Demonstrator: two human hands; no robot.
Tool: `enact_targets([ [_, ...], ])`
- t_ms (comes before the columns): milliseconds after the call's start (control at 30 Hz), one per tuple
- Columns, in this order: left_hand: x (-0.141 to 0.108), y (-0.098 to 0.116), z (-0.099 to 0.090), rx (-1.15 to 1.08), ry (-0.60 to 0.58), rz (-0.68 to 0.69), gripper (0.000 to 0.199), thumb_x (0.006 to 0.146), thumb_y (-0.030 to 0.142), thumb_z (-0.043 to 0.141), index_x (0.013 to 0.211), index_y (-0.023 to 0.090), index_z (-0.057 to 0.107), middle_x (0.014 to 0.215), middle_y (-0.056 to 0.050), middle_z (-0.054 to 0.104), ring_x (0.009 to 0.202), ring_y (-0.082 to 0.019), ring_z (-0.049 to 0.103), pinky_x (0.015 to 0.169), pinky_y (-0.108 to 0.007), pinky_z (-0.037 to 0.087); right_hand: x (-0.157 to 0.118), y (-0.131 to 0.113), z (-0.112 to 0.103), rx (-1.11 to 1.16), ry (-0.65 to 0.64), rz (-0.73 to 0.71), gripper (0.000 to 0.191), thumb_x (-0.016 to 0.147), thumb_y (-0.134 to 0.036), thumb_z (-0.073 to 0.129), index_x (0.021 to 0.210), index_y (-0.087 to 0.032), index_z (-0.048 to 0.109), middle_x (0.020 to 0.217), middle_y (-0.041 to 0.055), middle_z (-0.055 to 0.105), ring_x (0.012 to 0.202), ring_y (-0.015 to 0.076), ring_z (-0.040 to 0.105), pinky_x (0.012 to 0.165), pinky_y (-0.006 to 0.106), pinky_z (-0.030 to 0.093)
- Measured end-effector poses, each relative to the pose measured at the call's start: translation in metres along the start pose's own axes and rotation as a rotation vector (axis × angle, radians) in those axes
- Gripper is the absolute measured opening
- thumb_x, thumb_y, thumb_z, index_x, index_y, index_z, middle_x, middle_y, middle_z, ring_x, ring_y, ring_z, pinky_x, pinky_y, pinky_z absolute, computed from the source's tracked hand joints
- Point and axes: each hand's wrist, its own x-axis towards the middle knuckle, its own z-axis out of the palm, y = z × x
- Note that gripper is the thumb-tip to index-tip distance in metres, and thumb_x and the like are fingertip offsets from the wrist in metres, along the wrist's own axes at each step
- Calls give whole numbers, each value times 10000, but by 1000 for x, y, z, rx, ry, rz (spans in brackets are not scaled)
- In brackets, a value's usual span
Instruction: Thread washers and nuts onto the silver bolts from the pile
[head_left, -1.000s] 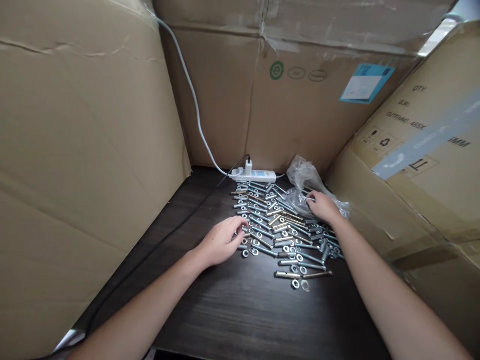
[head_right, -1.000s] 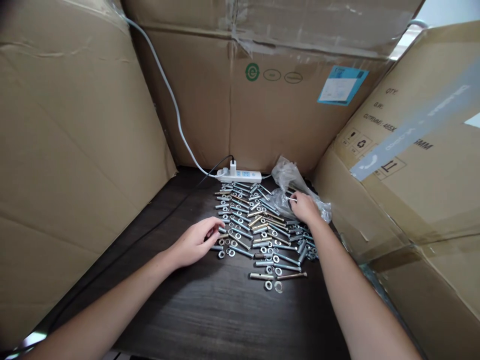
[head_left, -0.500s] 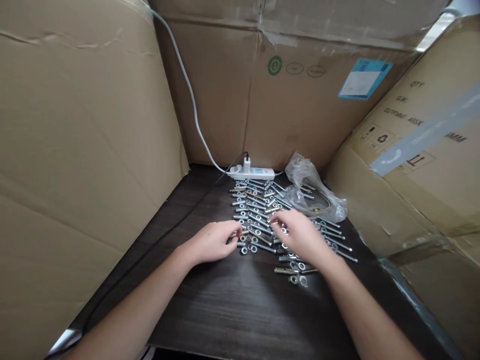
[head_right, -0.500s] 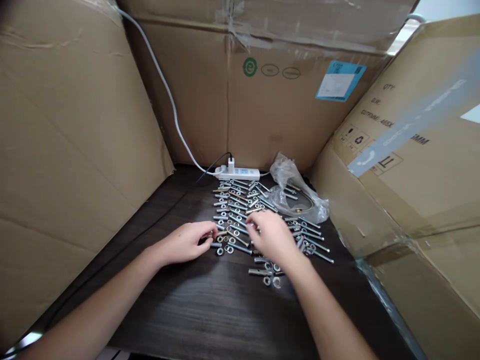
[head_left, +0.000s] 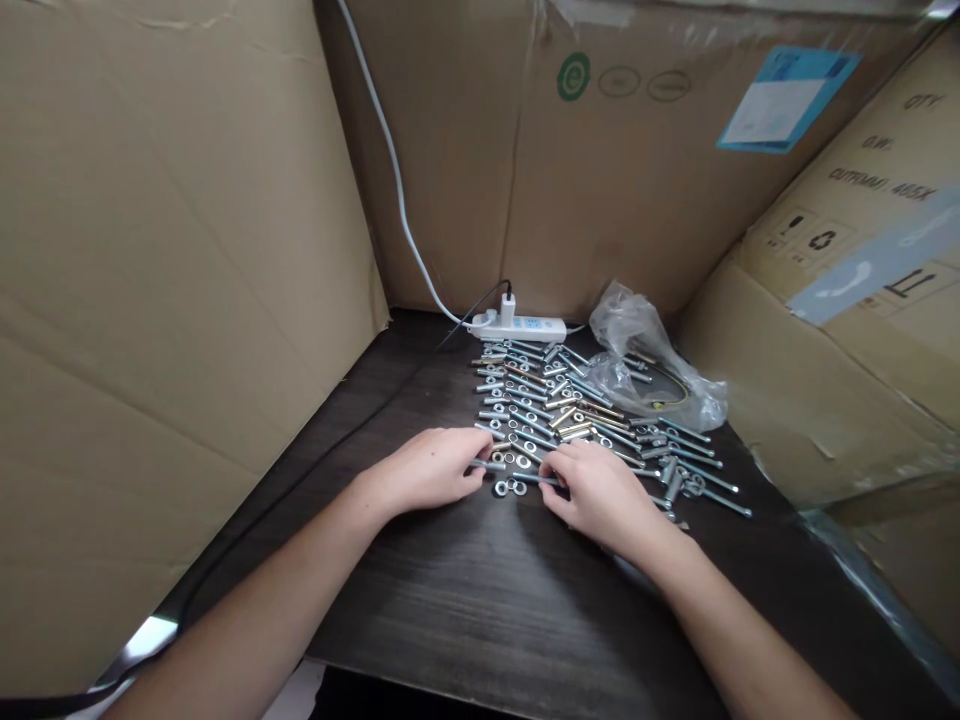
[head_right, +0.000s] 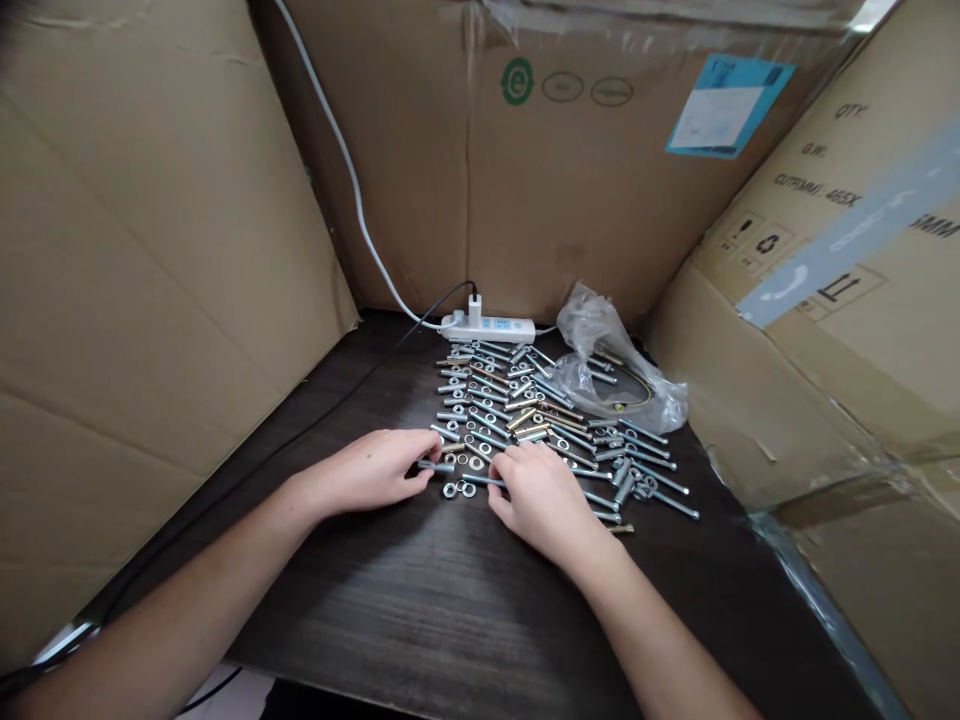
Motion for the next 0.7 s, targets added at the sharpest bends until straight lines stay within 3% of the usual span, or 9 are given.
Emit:
enact_targets([
  [233, 4, 5, -2, 5, 198, 44, 97, 786, 176, 498, 880, 197, 509, 909, -10, 523, 769, -146, 518, 653, -256, 397, 1, 6, -6, 82, 187, 22, 129, 795, -275, 510, 823, -212, 620, 744, 18, 602, 714, 130, 536, 670, 231, 400],
  [500, 9, -1, 3, -15, 252, 71, 81, 798, 165, 501, 877, 184, 500, 905, -23, 515, 845, -161, 502, 728, -276, 420, 2, 14, 1, 93, 242, 103, 140, 789, -272, 514, 856, -227, 627, 762, -6, 642, 692, 110, 575, 667, 203, 406],
  [700, 22, -18, 2, 6, 396, 95, 74, 799, 160, 499, 872, 168, 513, 910, -36, 512, 844, -163, 495, 756, -287, 409, 6, 26, 2, 65, 274, 183, 142, 764, -249, 515, 864, -223, 612, 681, -27, 620, 623, 94, 563, 595, 191, 359],
])
